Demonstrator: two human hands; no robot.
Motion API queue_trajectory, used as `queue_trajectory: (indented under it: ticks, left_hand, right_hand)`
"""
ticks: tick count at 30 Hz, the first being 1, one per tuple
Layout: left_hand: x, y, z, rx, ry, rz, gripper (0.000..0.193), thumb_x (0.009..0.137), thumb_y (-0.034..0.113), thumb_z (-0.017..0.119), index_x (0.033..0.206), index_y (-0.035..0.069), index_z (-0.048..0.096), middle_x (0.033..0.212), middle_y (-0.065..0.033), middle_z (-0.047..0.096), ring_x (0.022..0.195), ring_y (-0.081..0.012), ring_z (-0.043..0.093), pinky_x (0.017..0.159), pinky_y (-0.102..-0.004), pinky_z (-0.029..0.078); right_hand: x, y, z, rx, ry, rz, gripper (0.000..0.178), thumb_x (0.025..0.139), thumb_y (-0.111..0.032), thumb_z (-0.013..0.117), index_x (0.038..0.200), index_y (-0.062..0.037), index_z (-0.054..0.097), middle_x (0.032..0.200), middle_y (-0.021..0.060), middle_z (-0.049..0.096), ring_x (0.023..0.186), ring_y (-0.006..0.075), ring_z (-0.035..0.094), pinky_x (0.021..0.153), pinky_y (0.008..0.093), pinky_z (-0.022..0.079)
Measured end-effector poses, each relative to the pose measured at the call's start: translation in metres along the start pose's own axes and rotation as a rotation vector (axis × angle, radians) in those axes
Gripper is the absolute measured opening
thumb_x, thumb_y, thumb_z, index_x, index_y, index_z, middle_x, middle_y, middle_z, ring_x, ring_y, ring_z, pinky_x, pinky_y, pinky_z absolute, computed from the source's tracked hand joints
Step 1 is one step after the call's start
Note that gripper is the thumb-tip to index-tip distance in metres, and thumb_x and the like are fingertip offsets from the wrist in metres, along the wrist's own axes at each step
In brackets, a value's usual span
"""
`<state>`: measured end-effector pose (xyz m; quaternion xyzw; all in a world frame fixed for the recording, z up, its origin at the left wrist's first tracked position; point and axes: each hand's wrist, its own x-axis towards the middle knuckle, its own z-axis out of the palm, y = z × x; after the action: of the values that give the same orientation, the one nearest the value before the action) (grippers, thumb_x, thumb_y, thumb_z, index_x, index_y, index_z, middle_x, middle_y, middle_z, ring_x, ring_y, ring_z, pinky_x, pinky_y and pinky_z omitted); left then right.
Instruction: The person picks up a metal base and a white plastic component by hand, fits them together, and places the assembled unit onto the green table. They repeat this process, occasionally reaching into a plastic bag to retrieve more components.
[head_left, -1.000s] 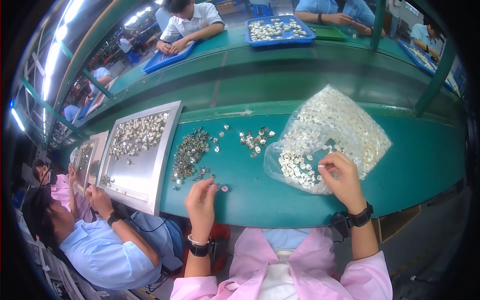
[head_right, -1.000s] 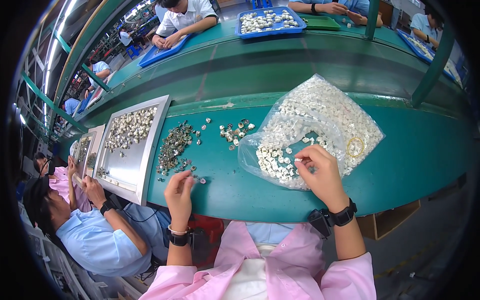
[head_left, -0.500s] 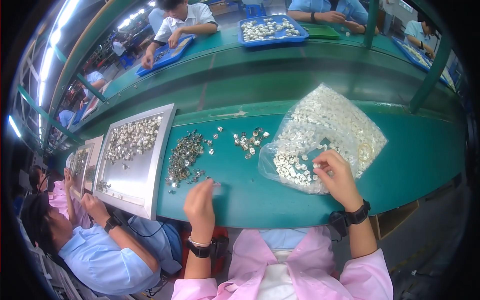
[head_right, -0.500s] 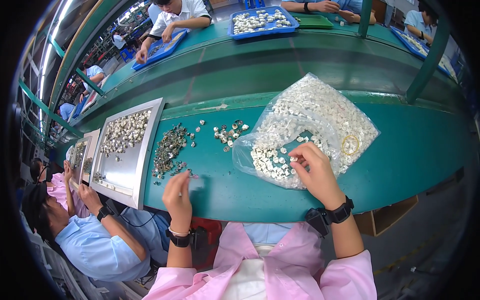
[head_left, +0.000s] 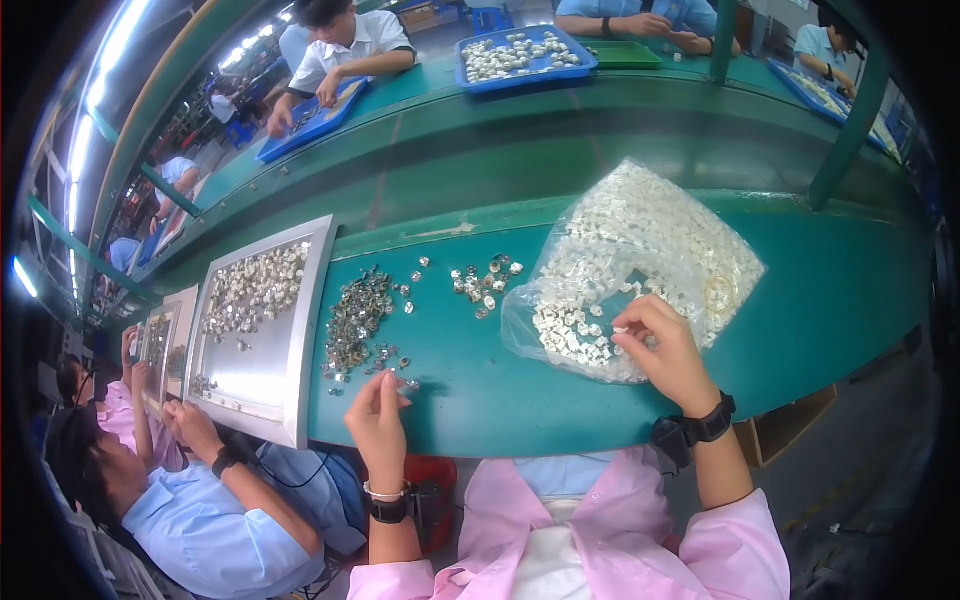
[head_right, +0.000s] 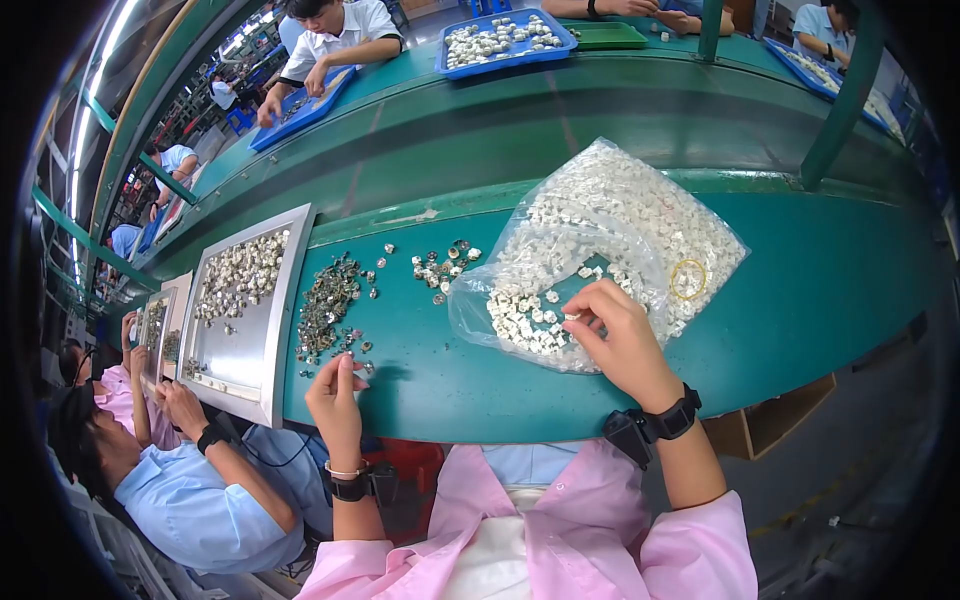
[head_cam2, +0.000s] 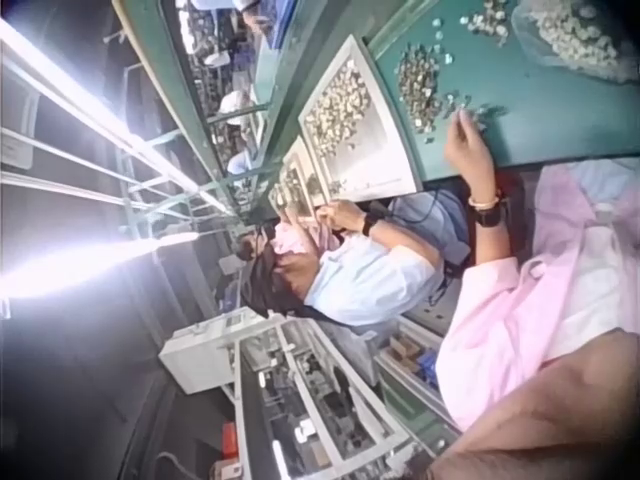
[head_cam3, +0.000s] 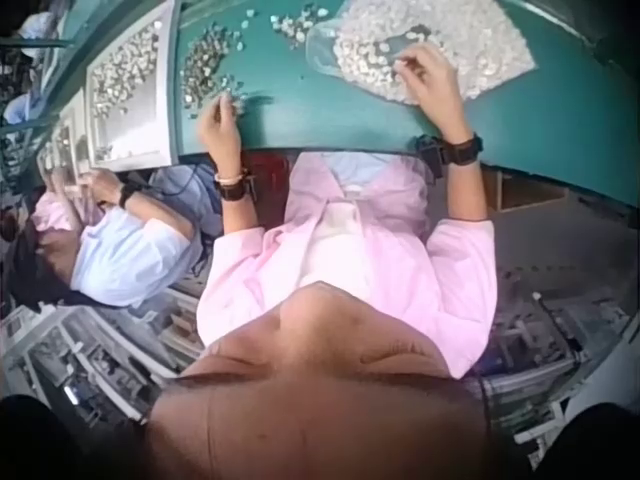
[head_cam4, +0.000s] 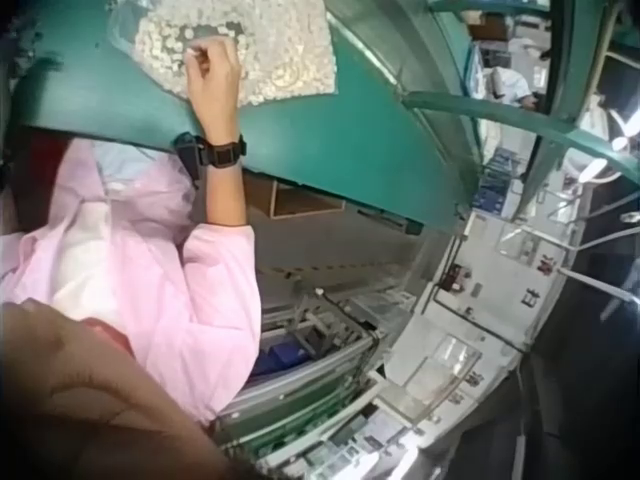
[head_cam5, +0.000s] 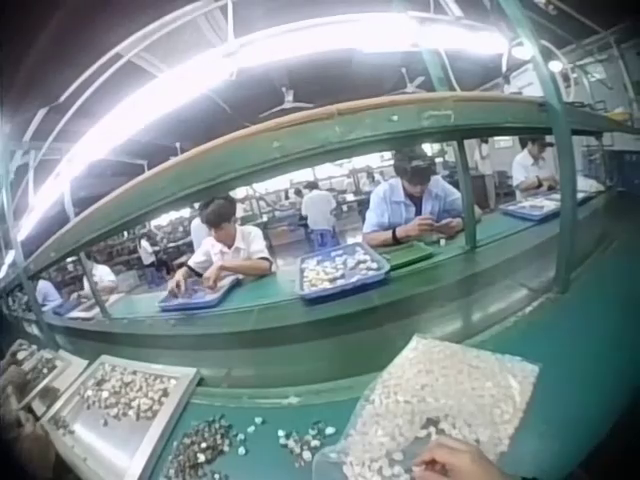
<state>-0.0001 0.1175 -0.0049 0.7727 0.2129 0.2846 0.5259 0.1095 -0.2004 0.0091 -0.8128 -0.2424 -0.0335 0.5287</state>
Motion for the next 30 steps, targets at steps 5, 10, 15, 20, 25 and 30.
queue_trajectory:
  ticks: [5,10,15,20,25,30]
  left_hand:
    - [0.002,-0.005,0.001,0.112,-0.022,-0.017,0.020,0.092,0.014,0.058,0.091,-0.005,0.064,0.068,-0.0026,0.060,0.055,-0.0043,0.051,0.050,-0.0195,0.039]
    - [0.007,-0.010,-0.004,0.319,-0.062,0.022,0.019,0.092,0.014,0.058,0.087,-0.004,0.062,0.064,0.0000,0.056,0.052,-0.0049,0.048,0.048,-0.0191,0.039]
    - [0.004,-0.007,-0.001,0.111,-0.069,0.042,0.014,0.090,0.010,0.059,0.086,-0.003,0.060,0.066,-0.0001,0.056,0.055,-0.0048,0.049,0.052,-0.0189,0.040]
    - [-0.005,0.000,-0.004,0.066,-0.049,0.175,0.006,0.088,0.003,0.061,0.088,-0.003,0.060,0.072,-0.0019,0.059,0.060,-0.0053,0.053,0.056,-0.0189,0.043]
    - [-0.008,-0.012,-0.012,0.136,-0.134,0.139,0.004,0.085,0.000,0.062,0.087,-0.003,0.060,0.075,-0.0033,0.061,0.063,-0.0060,0.055,0.058,-0.0188,0.044]
    - [-0.006,-0.008,-0.019,0.328,-0.109,0.282,0.005,0.081,-0.001,0.064,0.085,-0.001,0.061,0.075,-0.0042,0.061,0.065,-0.0100,0.056,0.059,-0.0216,0.044]
  right_hand:
    - [-0.001,-0.001,-0.001,0.000,-0.004,-0.001,0.012,0.078,0.002,0.064,0.090,0.0023,0.060,0.091,0.0083,0.056,0.076,0.0148,0.058,0.065,0.0239,0.047]
    - [-0.001,-0.001,0.000,0.012,-0.022,0.005,0.012,0.078,0.002,0.064,0.090,0.0024,0.061,0.090,0.0079,0.056,0.075,0.0146,0.058,0.064,0.0239,0.047]
    - [-0.002,-0.002,-0.001,0.000,-0.023,-0.003,0.011,0.078,0.002,0.064,0.089,0.0024,0.061,0.089,0.0078,0.056,0.074,0.0145,0.058,0.063,0.0239,0.047]
    - [-0.002,-0.002,0.000,-0.003,-0.024,0.014,0.011,0.078,0.001,0.064,0.088,0.0027,0.061,0.089,0.0076,0.056,0.073,0.0144,0.057,0.063,0.0239,0.046]
    - [-0.001,-0.002,0.001,-0.007,-0.025,0.022,0.011,0.078,0.002,0.064,0.088,0.0027,0.061,0.088,0.0073,0.056,0.073,0.0142,0.057,0.063,0.0239,0.046]
    - [0.000,-0.004,0.001,-0.012,-0.030,0.030,0.011,0.077,0.002,0.064,0.088,0.0026,0.061,0.088,0.0073,0.056,0.072,0.0139,0.057,0.063,0.0238,0.045]
